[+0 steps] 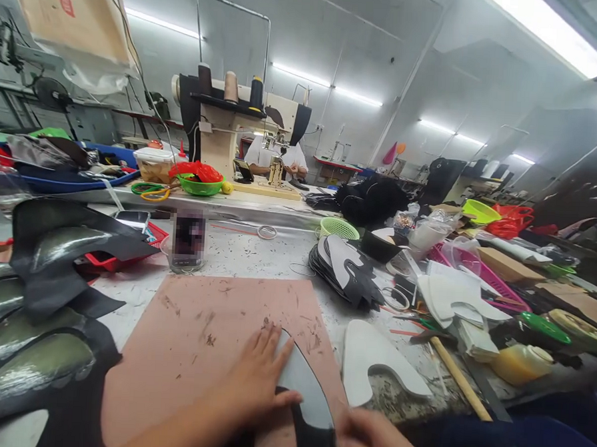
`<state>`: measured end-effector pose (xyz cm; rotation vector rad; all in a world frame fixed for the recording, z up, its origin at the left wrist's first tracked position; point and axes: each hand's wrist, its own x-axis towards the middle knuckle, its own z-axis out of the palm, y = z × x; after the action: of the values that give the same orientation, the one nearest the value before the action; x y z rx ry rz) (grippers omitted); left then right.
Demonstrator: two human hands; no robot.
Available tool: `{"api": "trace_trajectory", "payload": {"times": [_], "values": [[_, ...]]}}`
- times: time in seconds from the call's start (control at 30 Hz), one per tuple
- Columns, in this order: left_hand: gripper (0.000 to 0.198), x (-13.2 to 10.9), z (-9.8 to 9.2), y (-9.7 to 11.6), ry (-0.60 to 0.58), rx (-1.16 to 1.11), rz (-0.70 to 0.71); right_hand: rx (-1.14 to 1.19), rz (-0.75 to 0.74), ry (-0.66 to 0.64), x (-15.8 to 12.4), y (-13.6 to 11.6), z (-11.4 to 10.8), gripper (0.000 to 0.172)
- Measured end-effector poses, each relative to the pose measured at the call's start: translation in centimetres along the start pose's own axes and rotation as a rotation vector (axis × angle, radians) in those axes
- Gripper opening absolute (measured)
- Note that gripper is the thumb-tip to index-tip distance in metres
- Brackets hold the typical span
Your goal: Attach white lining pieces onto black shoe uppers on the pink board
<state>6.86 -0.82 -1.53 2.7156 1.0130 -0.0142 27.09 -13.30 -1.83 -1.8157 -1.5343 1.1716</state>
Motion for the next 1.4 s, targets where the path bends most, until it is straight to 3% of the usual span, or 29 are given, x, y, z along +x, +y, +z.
{"api": "trace_trajectory", "payload": {"times": [0.1,0.17,0.3,0.4,0.47,0.57,0.6,0.7,0.77,0.87,0.97,1.03,1.13,1.2,1.3,1.4], "values": [[0.084,-0.2,1.1,1.0,0.046,-0.005,0.033,0.053,-0.064,0.175,4.1,-2.1,-0.2,0.023],[0.084,-0.3,2.0,0.7,0.077,0.005,0.05,0.08,-0.047,0.2,6.3,-2.8,-0.2,0.028],[0.079,0.0,3.9,-0.6,0.278,0.077,0.072,0.234,0.059,-0.007,8.4,-3.1,0.2,0.033],[0.076,0.2,4.4,-1.4,0.56,0.114,0.102,0.17,0.025,-0.207,8.4,-4.4,-0.8,0.013],[0.072,0.0,3.8,-2.2,0.71,0.097,0.096,0.039,-0.035,-0.221,8.3,-6.0,-3.1,0.007],[0.06,-0.8,1.9,-4.3,0.762,0.056,-0.031,-0.248,-0.183,-0.027,9.2,-9.0,-9.1,0.009],[0.057,-1.1,1.1,-5.3,0.733,0.052,-0.074,-0.361,-0.224,0.065,10.0,-9.9,-11.6,0.01],[0.052,-1.7,-1.7,-8.7,0.556,0.078,-0.19,-0.66,-0.089,0.27,13.9,-11.2,-18.3,0.013],[0.053,-1.5,-4.0,-10.7,0.417,0.121,-0.332,-0.728,-0.026,0.345,17.4,-11.1,-20.8,0.013],[0.057,-0.7,-7.6,-13.7,0.303,0.219,-0.623,-0.756,0.003,0.437,22.0,-9.6,-21.0,0.02],[0.062,0.3,-11.0,-17.1,0.337,0.296,-0.841,-0.746,-0.03,0.546,24.2,-7.3,-18.6,0.041],[0.07,0.8,-12.8,-19.5,0.37,0.324,-0.892,-0.718,-0.075,0.631,24.2,-5.2,-16.9,0.049],[0.086,1.5,-14.6,-22.6,0.392,0.353,-0.85,-0.624,-0.225,0.751,22.6,-1.6,-15.3,0.048],[0.088,2.1,-15.3,-23.9,0.4,0.362,-0.791,-0.607,-0.32,0.748,20.7,1.2,-14.9,0.046],[0.061,2.7,-15.8,-25.1,0.429,0.35,-0.729,-0.631,-0.339,0.712,17.2,5.5,-15.0,0.043],[0.04,2.3,-16.0,-25.9,0.516,0.309,-0.755,-0.647,-0.281,0.647,13.8,9.7,-15.0,0.039]]}}
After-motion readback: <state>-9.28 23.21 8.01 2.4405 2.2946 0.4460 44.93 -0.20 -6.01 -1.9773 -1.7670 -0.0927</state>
